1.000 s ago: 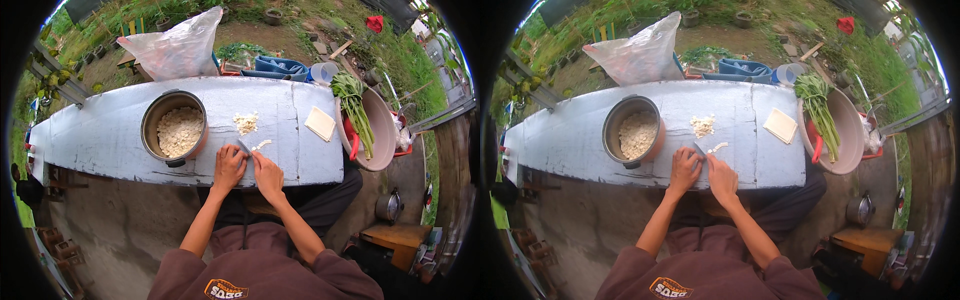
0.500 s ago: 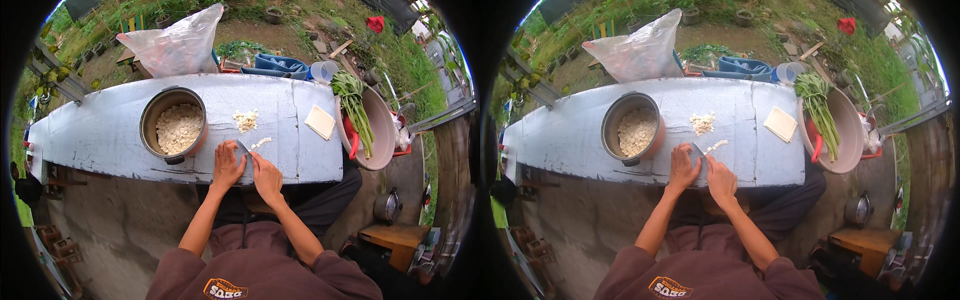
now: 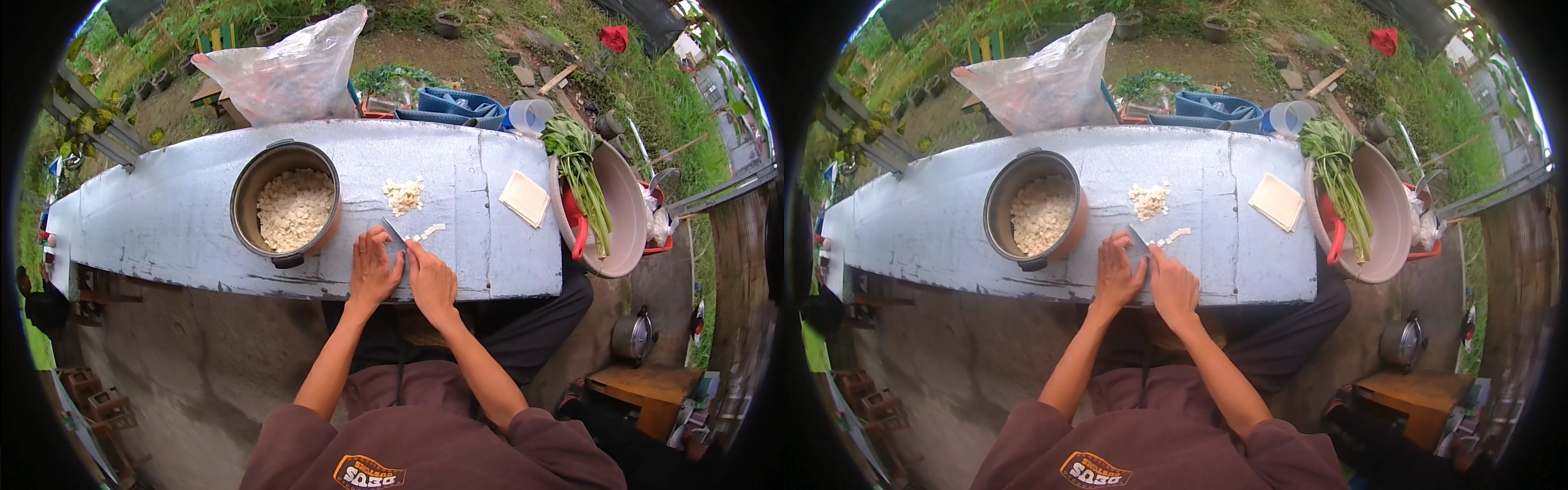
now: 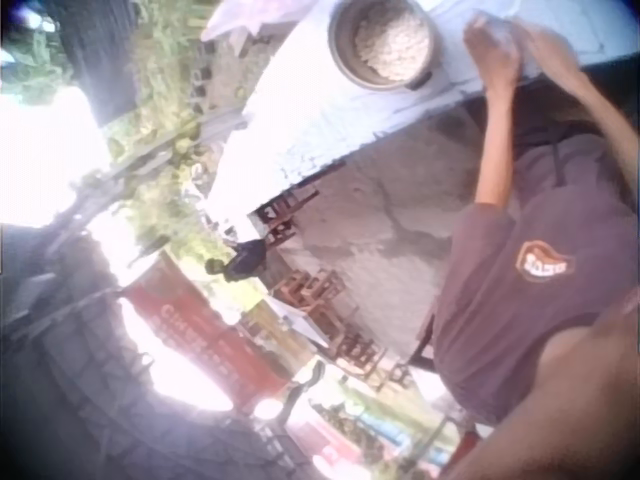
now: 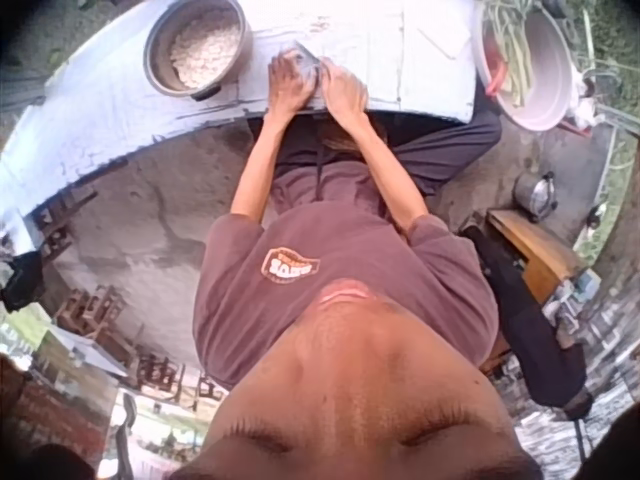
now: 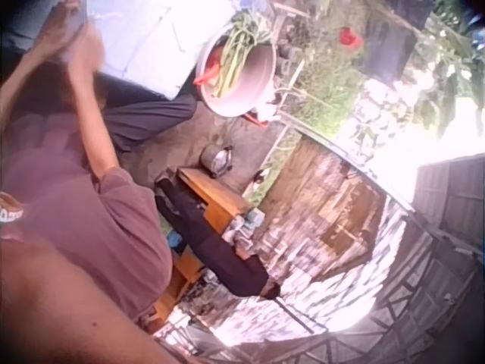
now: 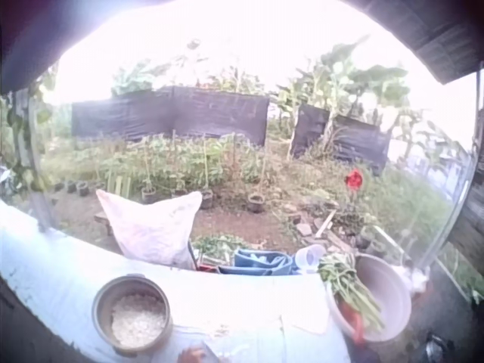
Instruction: The person chops white food items on a metal table using a knife, then transfers the chopped pieces into a pot. They also slice a block of tofu into strips and continue chopping.
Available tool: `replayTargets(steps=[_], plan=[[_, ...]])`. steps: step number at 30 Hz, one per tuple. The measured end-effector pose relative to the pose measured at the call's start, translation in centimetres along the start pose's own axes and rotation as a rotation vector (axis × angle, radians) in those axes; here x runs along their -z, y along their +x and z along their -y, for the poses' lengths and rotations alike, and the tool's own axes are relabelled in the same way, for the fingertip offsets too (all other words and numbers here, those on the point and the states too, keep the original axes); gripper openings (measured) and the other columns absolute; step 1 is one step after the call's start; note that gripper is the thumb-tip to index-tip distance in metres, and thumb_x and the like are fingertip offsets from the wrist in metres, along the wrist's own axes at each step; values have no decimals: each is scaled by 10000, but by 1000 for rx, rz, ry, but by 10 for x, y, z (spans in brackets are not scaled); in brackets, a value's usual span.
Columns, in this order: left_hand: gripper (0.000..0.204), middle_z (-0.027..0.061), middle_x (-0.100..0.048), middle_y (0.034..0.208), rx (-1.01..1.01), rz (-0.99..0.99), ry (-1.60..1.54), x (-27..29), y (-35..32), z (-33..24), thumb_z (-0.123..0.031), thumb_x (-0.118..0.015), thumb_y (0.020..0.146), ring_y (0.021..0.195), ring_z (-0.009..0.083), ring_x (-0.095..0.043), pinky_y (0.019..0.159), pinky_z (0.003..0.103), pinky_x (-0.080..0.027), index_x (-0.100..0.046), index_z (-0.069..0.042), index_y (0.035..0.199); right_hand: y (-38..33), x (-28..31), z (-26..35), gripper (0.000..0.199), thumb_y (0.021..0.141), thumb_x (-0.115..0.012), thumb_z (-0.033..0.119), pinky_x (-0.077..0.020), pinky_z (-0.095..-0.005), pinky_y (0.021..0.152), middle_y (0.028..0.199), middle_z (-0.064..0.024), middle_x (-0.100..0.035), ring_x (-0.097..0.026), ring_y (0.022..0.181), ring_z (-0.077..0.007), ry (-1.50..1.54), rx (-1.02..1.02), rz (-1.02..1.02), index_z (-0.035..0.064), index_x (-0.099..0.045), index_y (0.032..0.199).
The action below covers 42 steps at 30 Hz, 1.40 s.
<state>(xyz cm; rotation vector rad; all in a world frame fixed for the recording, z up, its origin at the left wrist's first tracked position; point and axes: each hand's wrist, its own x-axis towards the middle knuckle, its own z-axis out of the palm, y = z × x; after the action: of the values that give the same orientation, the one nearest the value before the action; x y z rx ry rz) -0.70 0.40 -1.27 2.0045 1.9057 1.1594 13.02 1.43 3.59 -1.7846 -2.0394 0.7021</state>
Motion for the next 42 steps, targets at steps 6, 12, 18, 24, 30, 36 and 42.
replayTargets(steps=[6,12,18,24,30,36,42], plan=[[413,132,-511,1268,11,45,40,2,2,-2,-199,-723,907,1207,334,-493,1056,472,-391,-473,-63,1207,-3,16,-15,343,1089,-504,269,-546,-476,838,1053,-180,-747,-710,981,-388,117,-39,-93,207,-661,1387],[534,131,-457,1401,5,64,132,-5,14,-9,-351,-706,967,1360,331,-408,1155,476,-334,-467,-73,1356,11,35,-66,376,1093,-479,267,-544,-493,847,1054,-169,-710,-695,956,-399,51,-125,-257,226,-630,1434],[1039,196,-278,1641,-71,135,192,-25,38,-12,-707,-690,855,1570,379,-191,1273,528,-188,-303,-102,1606,11,26,-64,363,1091,-483,267,-539,-490,861,1024,-174,-710,-697,961,-389,103,-24,-197,191,-659,1399],[1134,219,-194,1701,-13,82,258,-51,64,-9,-776,-662,831,1599,396,-129,1281,569,-138,-247,-106,1647,26,44,-79,339,1085,-512,279,-551,-458,798,948,-140,-697,-702,918,-351,66,-23,-367,184,-684,1361],[931,192,-311,1638,-16,119,334,-63,84,-6,-646,-631,936,1556,351,-235,1271,551,-166,-314,-96,1616,36,52,-127,323,1023,-626,230,-531,-411,668,837,-54,-623,-650,770,-257,-239,88,-560,177,-711,1330],[438,125,-489,1385,-101,70,289,-66,102,-5,-343,-626,1016,1345,293,-428,1177,471,-302,-560,-71,1354,36,51,-128,325,999,-680,201,-517,-391,686,832,-43,-619,-628,785,-253,-321,108,-530,177,-722,1321],[391,106,-500,1316,-64,222,209,-64,116,-2,-359,-646,1003,1330,281,-425,1159,491,-306,-584,-78,1267,41,50,-130,337,962,-704,204,-504,-394,723,957,-50,-619,-618,870,-240,-313,146,-588,174,-730,1297]])
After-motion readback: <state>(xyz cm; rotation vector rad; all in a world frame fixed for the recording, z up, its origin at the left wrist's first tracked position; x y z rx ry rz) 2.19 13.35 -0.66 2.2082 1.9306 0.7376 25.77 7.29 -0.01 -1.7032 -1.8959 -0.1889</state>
